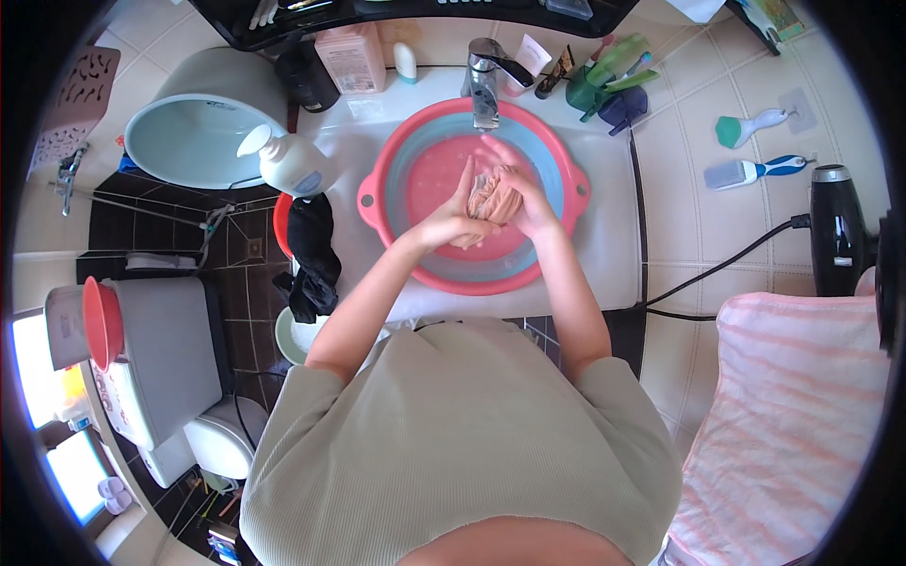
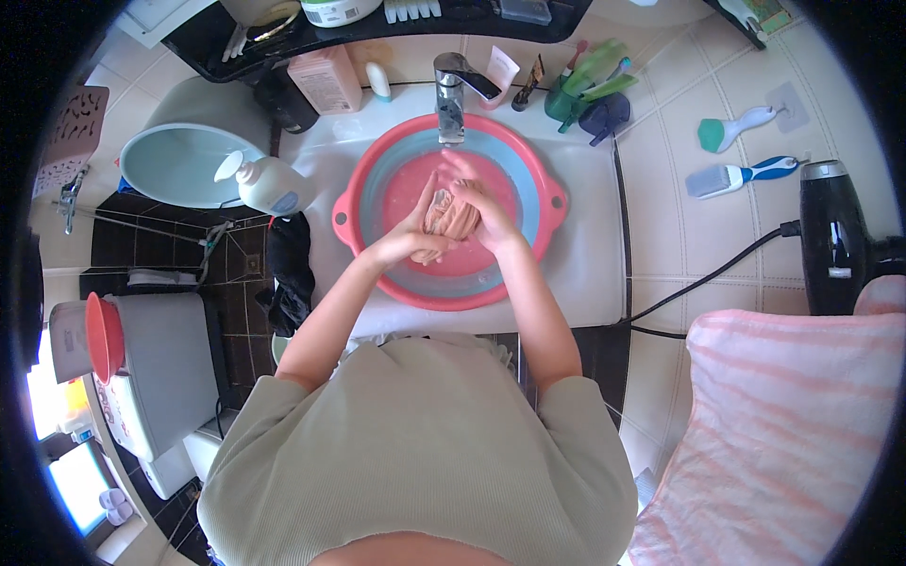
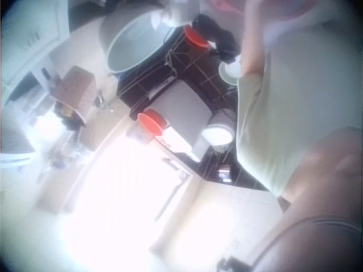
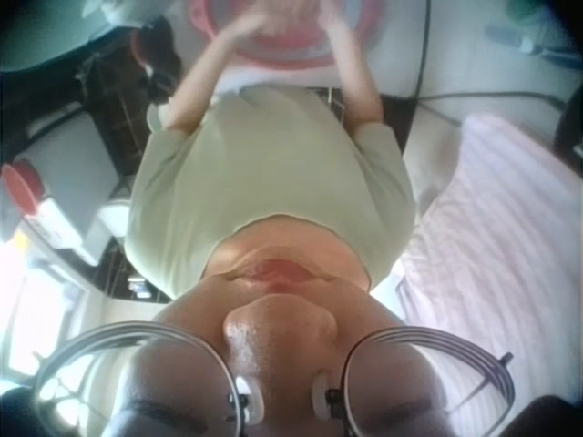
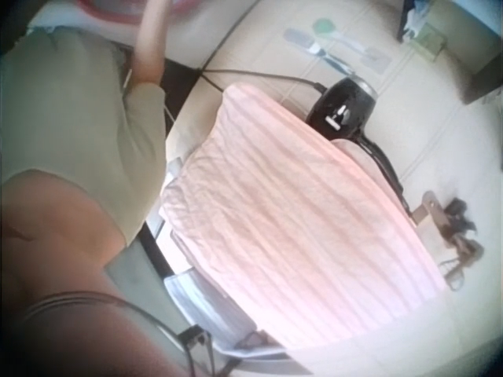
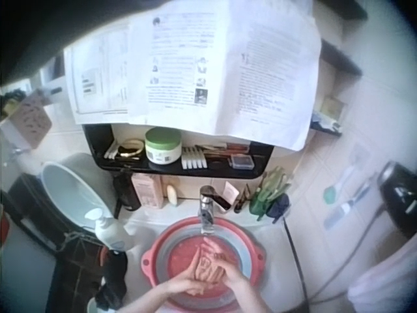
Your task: The person hand washes clothes in a basin with running water, scrubbing and wringing out a black garment by hand before scrubbing and wringing out a light-colored garment.
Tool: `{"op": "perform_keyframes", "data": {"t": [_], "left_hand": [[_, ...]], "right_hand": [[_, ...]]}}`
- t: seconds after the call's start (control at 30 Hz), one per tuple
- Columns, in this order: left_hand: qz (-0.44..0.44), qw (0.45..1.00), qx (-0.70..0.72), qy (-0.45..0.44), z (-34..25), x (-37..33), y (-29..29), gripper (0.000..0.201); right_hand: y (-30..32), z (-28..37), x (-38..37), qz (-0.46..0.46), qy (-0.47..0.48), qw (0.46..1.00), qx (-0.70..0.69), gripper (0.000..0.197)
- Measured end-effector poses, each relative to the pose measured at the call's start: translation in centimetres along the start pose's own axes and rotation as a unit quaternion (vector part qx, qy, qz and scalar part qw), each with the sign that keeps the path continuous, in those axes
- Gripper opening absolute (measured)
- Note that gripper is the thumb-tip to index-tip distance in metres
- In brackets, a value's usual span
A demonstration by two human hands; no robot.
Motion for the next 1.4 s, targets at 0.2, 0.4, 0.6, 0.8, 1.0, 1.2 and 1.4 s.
{"op": "perform_keyframes", "data": {"t": [0.2, 0.4, 0.6, 0.8, 1.0, 1.2, 1.4], "left_hand": [[-0.045, 0.993, 0.042, 0.102, 0.1, 1.1, 0.5, 0.114], [-0.125, 0.991, -0.005, 0.037, 1.9, 0.5, 0.5, 0.107], [0.048, 0.897, 0.438, 0.03, 3.2, 0.4, 1.3, 0.063], [0.12, 0.849, 0.504, 0.102, 4.5, -1.6, 2.3, 0.026], [-0.267, 0.902, 0.34, -0.021, -1.6, -1.3, -2.0, 0.025], [-0.477, 0.743, -0.326, -0.337, -4.6, -1.3, -3.0, 0.02], [-0.248, 0.688, -0.484, -0.48, -3.2, -0.5, -3.7, 0.014]], "right_hand": [[-0.6, 0.3, 0.9, 0.172, -0.072, 0.981, 0.06, 0.048], [-0.5, -1.2, 1.3, 0.05, 0.04, 0.986, 0.157, 0.024], [-5.1, 0.5, 2.4, 0.158, 0.273, 0.773, 0.551, 0.019], [-7.3, -1.4, 3.6, 0.331, 0.244, 0.72, 0.56, 0.026], [-5.3, -3.9, 3.2, 0.014, 0.341, 0.908, 0.242, 0.019], [-3.9, -3.1, 1.4, -0.196, 0.223, 0.932, -0.207, 0.034], [-2.3, -2.3, 1.6, -0.252, -0.088, 0.936, -0.229, 0.038]]}}
Point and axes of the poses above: each hand's wrist, its own x-axis away from the middle knuckle, its own y-axis out of the back of the hand, z = x × y, the point moved 1 cm from there along -x, towards the middle knuckle, and after that the axes turned 14 degrees about -x, right-handed, at the moved point
